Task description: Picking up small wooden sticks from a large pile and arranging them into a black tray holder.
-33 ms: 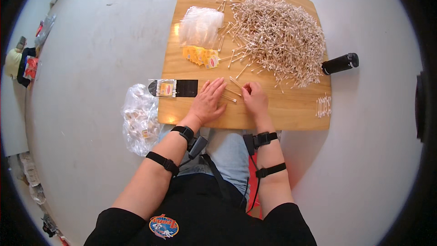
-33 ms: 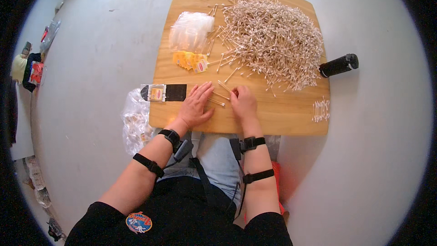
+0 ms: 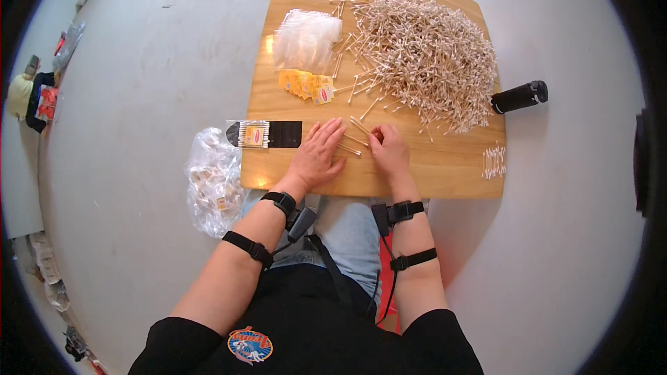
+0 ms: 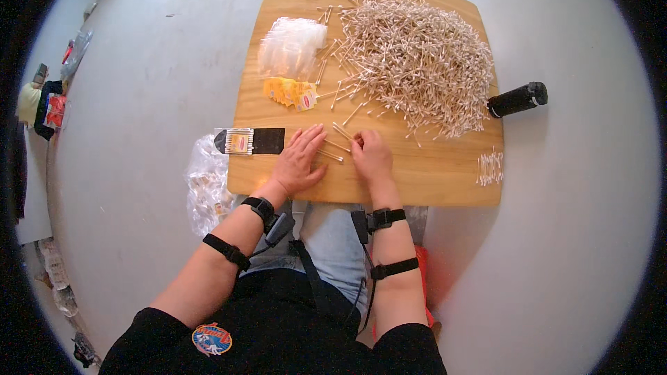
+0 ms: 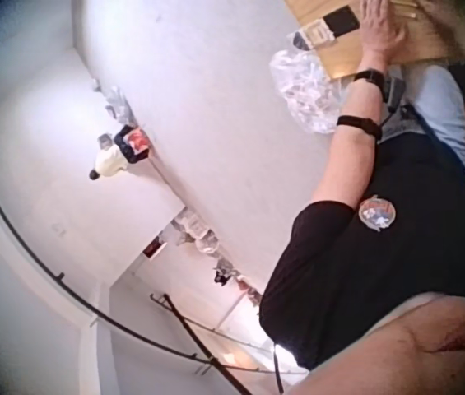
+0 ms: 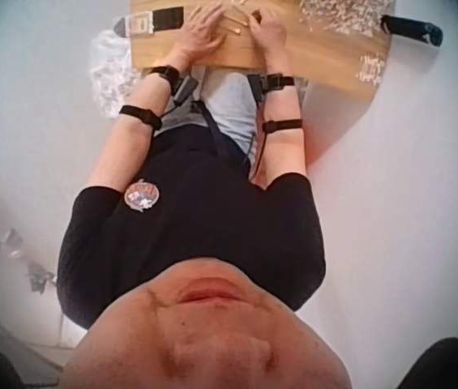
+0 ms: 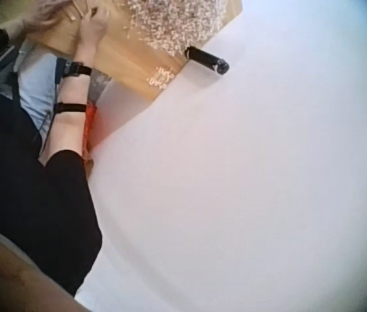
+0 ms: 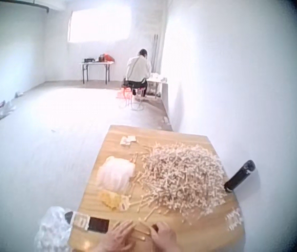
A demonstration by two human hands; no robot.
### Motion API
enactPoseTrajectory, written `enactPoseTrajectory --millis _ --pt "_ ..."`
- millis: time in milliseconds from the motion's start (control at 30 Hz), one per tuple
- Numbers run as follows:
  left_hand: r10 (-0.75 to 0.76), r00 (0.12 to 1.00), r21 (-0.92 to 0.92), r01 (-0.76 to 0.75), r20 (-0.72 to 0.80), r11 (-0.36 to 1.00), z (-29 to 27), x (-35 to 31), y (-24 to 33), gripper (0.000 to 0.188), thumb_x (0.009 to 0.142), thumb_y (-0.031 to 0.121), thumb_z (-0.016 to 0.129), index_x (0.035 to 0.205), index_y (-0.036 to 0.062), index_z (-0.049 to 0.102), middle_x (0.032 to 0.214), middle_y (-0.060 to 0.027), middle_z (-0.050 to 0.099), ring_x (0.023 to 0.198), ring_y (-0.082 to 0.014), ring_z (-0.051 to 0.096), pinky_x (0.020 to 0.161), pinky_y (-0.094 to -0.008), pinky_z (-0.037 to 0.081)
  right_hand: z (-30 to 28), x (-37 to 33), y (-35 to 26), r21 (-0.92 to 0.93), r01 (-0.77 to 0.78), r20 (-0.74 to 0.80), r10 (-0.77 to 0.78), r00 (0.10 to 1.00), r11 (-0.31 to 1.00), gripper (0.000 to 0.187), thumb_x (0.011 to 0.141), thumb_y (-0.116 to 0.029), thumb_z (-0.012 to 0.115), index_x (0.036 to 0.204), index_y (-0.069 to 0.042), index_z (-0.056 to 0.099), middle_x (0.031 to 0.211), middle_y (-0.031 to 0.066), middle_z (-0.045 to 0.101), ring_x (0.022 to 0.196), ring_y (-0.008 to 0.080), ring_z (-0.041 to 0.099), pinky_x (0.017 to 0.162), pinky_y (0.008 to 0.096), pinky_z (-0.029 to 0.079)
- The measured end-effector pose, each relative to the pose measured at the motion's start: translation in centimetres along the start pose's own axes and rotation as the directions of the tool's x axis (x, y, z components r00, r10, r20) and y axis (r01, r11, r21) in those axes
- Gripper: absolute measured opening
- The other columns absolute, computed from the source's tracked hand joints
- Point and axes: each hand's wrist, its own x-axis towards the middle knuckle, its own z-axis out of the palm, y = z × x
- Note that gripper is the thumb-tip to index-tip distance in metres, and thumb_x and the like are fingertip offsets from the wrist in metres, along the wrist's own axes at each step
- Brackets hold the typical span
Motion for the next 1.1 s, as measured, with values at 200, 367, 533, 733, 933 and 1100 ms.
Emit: enactPoseTrajectory --millis 200,367,533,733,933,1100 --pt "0.012 1.000 0.009 -0.012 -0.011 1.000 0.2 -0.1 -0.2 0.072 0.081 0.027 0.068 0.144 0.0043 0.041 0.151 -0.0172 0.040 0.142 -0.0313 0.037 0.121 -0.0447 0.024 0.3 -0.4 -0.5 0.022 0.019 -0.086 -0.017 0.996 1.000 0.012 0.084 -0.016 0.070 0.091 -0.009 0.065 0.087 0.0097 0.063 0.078 0.0293 0.064 0.068 0.0411 0.051" --pt "0.009 1.000 0.003 -0.009 -0.011 1.000 0.0 0.0 0.1 0.072 0.082 0.027 0.068 0.145 0.0047 0.041 0.152 -0.0169 0.040 0.142 -0.0315 0.036 0.121 -0.0446 0.023 0.9 -1.1 -0.6 -0.069 0.120 -0.095 -0.126 0.987 0.990 0.011 0.084 -0.016 0.070 0.091 -0.009 0.066 0.085 0.0096 0.063 0.076 0.0289 0.064 0.067 0.0414 0.051" --pt "0.026 1.000 0.007 -0.026 -0.012 1.000 0.1 0.0 -0.1 0.069 0.082 0.026 0.067 0.143 0.0057 0.043 0.151 -0.0161 0.040 0.143 -0.0314 0.034 0.121 -0.0447 0.022 1.0 -1.0 -1.2 0.041 0.145 0.029 -0.146 0.989 0.989 0.010 0.085 -0.017 0.070 0.092 -0.010 0.066 0.083 0.0094 0.062 0.076 0.0294 0.063 0.069 0.0419 0.051" --pt "0.031 1.000 0.038 -0.031 0.007 0.999 0.3 0.0 -0.3 0.055 0.082 0.026 0.068 0.130 0.0045 0.052 0.147 -0.0164 0.044 0.143 -0.0325 0.035 0.121 -0.0458 0.023 1.0 2.6 -1.2 -0.039 0.076 -0.153 -0.081 0.985 0.996 0.018 0.087 -0.020 0.069 0.101 -0.010 0.066 0.093 0.0111 0.061 0.088 0.0312 0.062 0.076 0.0435 0.050" --pt "0.027 0.998 0.005 -0.027 -0.050 1.000 0.2 0.4 -0.2 0.044 0.080 0.023 0.070 0.114 0.0026 0.054 0.131 -0.0169 0.051 0.138 -0.0357 0.039 0.119 -0.0476 0.028 1.7 3.1 -0.9 -0.294 0.135 -0.107 -0.173 0.979 0.946 0.015 0.085 -0.014 0.066 0.098 -0.008 0.061 0.098 0.0138 0.060 0.093 0.0343 0.060 0.077 0.0453 0.050" --pt "0.024 0.999 -0.022 -0.025 -0.049 0.999 0.2 -0.1 -0.6 0.045 0.079 0.023 0.071 0.114 0.0025 0.053 0.130 -0.0169 0.051 0.137 -0.0363 0.040 0.118 -0.0486 0.029 2.2 0.2 -0.6 -0.106 0.102 -0.118 -0.115 0.986 0.989 0.015 0.082 -0.011 0.066 0.095 -0.007 0.061 0.094 0.0137 0.062 0.090 0.0340 0.062 0.075 0.0459 0.050"
